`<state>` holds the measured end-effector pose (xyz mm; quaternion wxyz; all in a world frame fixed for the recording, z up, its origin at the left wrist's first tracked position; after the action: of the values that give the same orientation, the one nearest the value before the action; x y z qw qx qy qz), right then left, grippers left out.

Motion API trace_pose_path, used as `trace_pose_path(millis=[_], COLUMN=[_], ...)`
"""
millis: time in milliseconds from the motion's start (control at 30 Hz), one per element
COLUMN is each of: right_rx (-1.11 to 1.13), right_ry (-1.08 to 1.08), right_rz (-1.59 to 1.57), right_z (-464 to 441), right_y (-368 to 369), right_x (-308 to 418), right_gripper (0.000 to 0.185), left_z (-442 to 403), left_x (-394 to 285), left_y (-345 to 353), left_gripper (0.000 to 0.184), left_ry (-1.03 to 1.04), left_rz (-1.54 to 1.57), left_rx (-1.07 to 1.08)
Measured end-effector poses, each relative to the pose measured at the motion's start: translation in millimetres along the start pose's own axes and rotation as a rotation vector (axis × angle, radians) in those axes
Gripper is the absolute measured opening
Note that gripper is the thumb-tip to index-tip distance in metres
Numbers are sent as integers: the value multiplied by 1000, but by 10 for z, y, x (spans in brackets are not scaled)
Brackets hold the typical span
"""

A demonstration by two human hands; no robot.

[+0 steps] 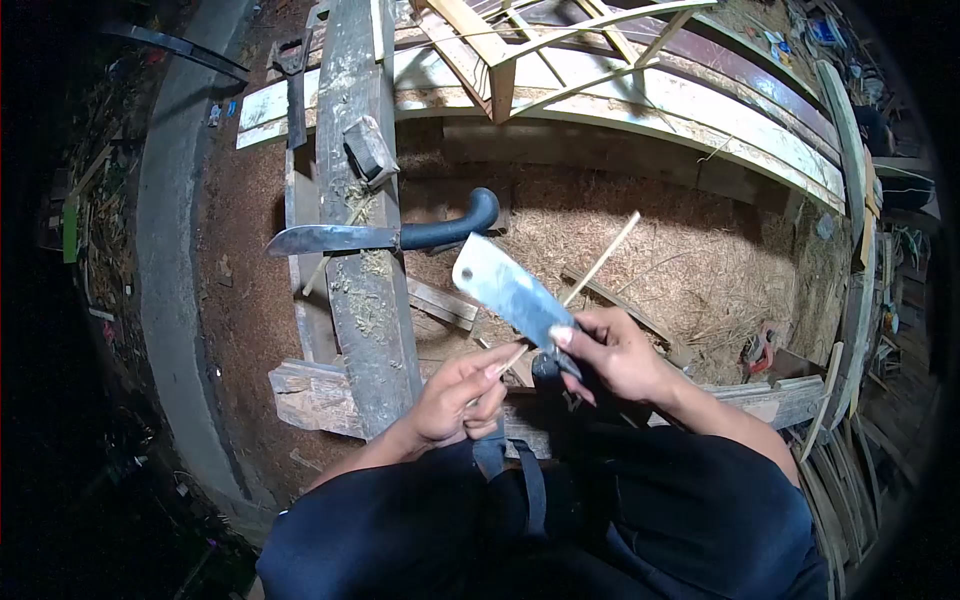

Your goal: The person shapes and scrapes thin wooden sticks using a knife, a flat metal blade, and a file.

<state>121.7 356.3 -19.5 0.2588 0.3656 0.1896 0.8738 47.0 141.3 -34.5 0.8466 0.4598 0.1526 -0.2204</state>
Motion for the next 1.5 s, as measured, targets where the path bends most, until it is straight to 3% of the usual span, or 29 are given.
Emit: trace_pose_path(millis=[100, 433, 533, 600, 833, 900, 933, 1033, 1200, 1233, 1333, 1500], right_rx=[-9, 183, 133, 98, 104, -13, -80, -75, 56, 69, 108, 130], right_ry=[134, 145, 174, 130, -19, -13, -84, -32, 135, 135, 68, 188], right_rz=[123, 153, 169, 242, 299, 118, -36, 12, 152, 177, 219, 155], right_z=[58, -96, -61, -41, -21, 1, 3, 118, 8, -23, -92, -100], right_y=[12, 296, 245, 218, 187, 142, 36, -95, 106, 149, 227, 285], right_x=[-54, 46, -60, -107, -127, -101, 2, 49, 26, 32, 49, 43], right_gripper=[32, 35, 34, 33, 31, 28, 27, 29, 36, 36, 36, 37], left_z=[-6, -150, -90, -76, -72, -45, -1, 126, -58, -78, -84, -48], left_x=[55, -111, 49, 95, 24, -6, -68, -85, 42, 46, -30, -3], left_y=[-81, 87, -46, -50, -20, -22, 2, -20, -53, -43, -2, -10], left_gripper=[44, 53, 55, 57, 55, 53, 51, 55, 23, 23, 16, 9], left_ry=[-16, 57, 87, -9, -2, -57, 9, 2, 72, 77, 115, 107], left_rz=[-14, -260, -189, -12, 11, 62, -31, -53, -246, -247, -503, -534], left_rx=[8, -178, -129, -78, 1, -47, 12, 3, -63, -61, -372, -422])
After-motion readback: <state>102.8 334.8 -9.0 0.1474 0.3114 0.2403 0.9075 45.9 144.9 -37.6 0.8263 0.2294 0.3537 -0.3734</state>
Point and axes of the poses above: each hand's wrist, its own z-axis away from the middle knuckle, its own y-axis out of the palm, x = y × z, the point moved 2 cm from there along -z, towards the middle knuckle, and after that the axes turned 15 degrees about -z, right-handed, at the moved point
